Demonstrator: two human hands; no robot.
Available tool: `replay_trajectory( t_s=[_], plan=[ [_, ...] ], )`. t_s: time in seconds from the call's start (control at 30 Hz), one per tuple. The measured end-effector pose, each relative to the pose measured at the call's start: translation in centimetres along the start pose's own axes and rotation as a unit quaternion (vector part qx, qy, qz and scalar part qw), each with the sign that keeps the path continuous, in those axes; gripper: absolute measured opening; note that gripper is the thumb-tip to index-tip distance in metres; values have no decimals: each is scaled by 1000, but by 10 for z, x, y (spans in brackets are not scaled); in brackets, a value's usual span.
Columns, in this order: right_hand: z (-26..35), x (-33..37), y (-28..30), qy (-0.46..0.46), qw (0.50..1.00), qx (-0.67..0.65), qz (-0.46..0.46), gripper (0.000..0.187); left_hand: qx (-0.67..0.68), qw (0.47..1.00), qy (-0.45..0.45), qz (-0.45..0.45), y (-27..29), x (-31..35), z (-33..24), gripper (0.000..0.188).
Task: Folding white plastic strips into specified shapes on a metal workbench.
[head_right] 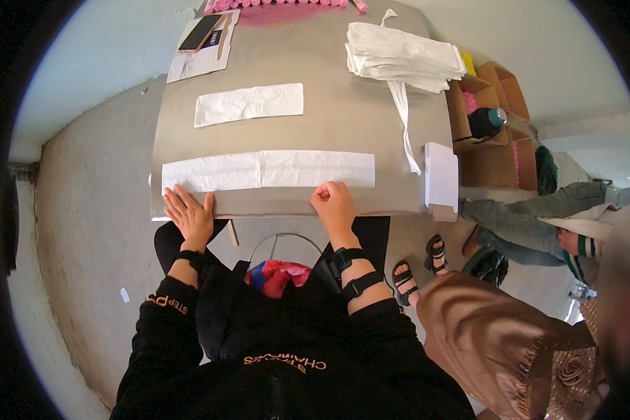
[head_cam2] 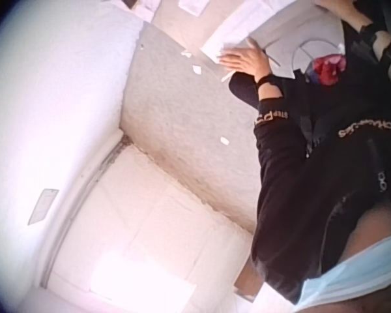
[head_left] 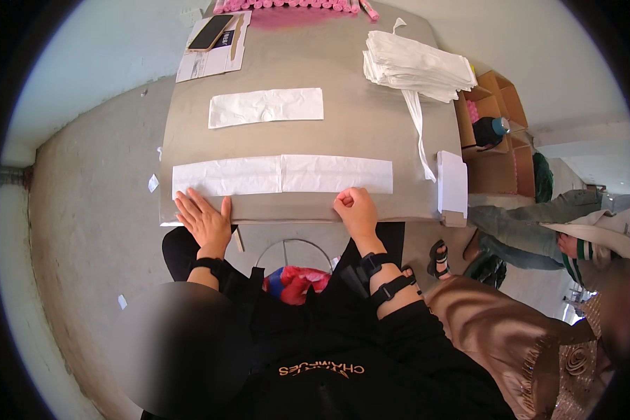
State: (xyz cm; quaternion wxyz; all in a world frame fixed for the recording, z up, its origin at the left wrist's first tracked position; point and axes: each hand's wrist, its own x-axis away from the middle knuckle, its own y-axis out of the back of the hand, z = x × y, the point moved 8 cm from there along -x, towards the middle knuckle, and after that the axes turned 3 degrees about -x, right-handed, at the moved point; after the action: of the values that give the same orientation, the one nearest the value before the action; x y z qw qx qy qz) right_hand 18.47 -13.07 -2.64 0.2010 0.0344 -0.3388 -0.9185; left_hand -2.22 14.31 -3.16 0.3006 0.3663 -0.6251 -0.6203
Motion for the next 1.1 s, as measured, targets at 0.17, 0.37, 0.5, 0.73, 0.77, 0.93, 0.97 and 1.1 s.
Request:
replay_trajectory(
  t_s=[0.17, 0.37, 0.5, 0.73, 0.77, 0.93, 0.97, 1.1],
  plan=[
    [2, 2, 2, -10, 1000, -20, 0, 9, 47, 992, -114, 8, 18, 26, -50, 92],
    [1, 1, 3, -6, 1000, 4, -10, 9, 117, 952, -274, 74, 36, 60, -143, 92],
    [2, 1, 0, -2, 1000, -2, -3, 9, 122, 944, -292, 96, 24, 67, -158, 90],
    [2, 1, 1, -22, 1000, 1, 11, 9, 78, 949, -287, 108, 14, 71, -160, 91],
    [3, 1, 1, -21, 1000, 1, 11, 9, 78, 949, -287, 107, 15, 72, -160, 91],
    [2, -2, 2, -15, 1000, 9, 15, 9, 108, 945, -287, 115, 19, 72, -162, 91],
    [0, -3, 6, -12, 1000, 10, 12, 9, 110, 945, -288, 111, 20, 72, -164, 91],
    [18, 0, 12, -82, 979, -180, 46, 9, 84, 948, -282, 125, 15, 72, -160, 90]
  ],
)
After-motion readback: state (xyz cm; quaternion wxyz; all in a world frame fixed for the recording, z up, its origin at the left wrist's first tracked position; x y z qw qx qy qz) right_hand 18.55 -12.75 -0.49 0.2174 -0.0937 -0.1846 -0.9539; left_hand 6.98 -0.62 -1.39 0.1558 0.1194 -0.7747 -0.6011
